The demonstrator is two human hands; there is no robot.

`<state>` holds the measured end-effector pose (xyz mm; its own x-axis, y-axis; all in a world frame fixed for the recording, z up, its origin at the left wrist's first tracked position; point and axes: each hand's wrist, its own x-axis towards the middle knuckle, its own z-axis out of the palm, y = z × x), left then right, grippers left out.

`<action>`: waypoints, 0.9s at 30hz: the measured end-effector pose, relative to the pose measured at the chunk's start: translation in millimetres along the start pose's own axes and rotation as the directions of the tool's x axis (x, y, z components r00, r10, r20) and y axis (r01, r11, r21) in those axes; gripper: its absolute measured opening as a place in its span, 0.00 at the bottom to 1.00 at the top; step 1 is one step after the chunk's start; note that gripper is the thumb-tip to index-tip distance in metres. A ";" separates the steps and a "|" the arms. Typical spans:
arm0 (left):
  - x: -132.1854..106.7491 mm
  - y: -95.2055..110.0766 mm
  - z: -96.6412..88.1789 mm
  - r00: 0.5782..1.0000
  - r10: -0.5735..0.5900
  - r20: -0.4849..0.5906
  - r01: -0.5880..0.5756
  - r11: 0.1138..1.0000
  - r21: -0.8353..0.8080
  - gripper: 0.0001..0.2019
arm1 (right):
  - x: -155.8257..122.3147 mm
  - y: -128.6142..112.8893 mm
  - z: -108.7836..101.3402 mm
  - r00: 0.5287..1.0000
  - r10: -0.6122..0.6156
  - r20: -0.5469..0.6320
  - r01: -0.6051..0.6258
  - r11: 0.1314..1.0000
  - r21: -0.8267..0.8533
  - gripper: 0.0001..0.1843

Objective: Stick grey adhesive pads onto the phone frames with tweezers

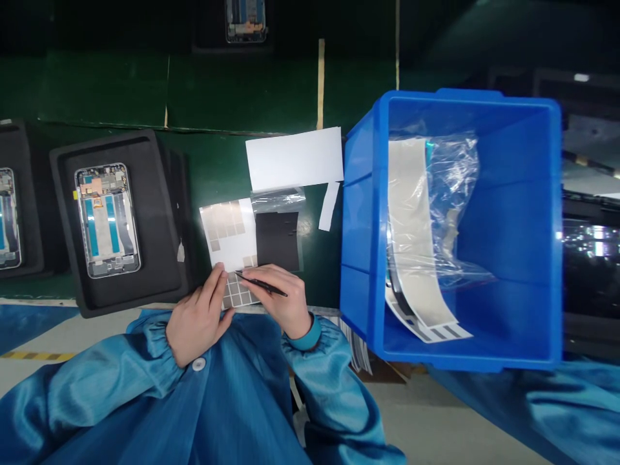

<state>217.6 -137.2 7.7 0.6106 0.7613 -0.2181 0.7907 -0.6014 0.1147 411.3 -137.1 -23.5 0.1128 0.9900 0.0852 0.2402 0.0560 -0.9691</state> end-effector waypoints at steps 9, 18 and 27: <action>-0.4 -0.5 1.1 1.000 -0.004 0.018 0.005 1.000 -0.014 0.27 | 0.5 -0.4 -0.6 1.000 0.010 0.013 -0.010 1.000 -0.011 0.06; 0.8 -0.7 2.4 1.000 -0.010 0.021 0.011 0.999 -0.036 0.28 | 1.7 -3.8 0.3 1.000 0.018 0.002 -0.018 1.000 0.003 0.06; -29.2 -13.2 -27.6 0.968 0.042 -0.249 -0.138 0.914 -0.381 0.31 | -0.2 -45.3 -23.6 0.993 0.055 -0.109 -0.049 0.997 0.062 0.08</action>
<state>190.5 -144.9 39.3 0.6351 0.7716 0.0349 0.6556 -0.5624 0.5038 423.2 -142.9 25.8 0.2301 0.9716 0.0561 0.1743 0.0156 -0.9846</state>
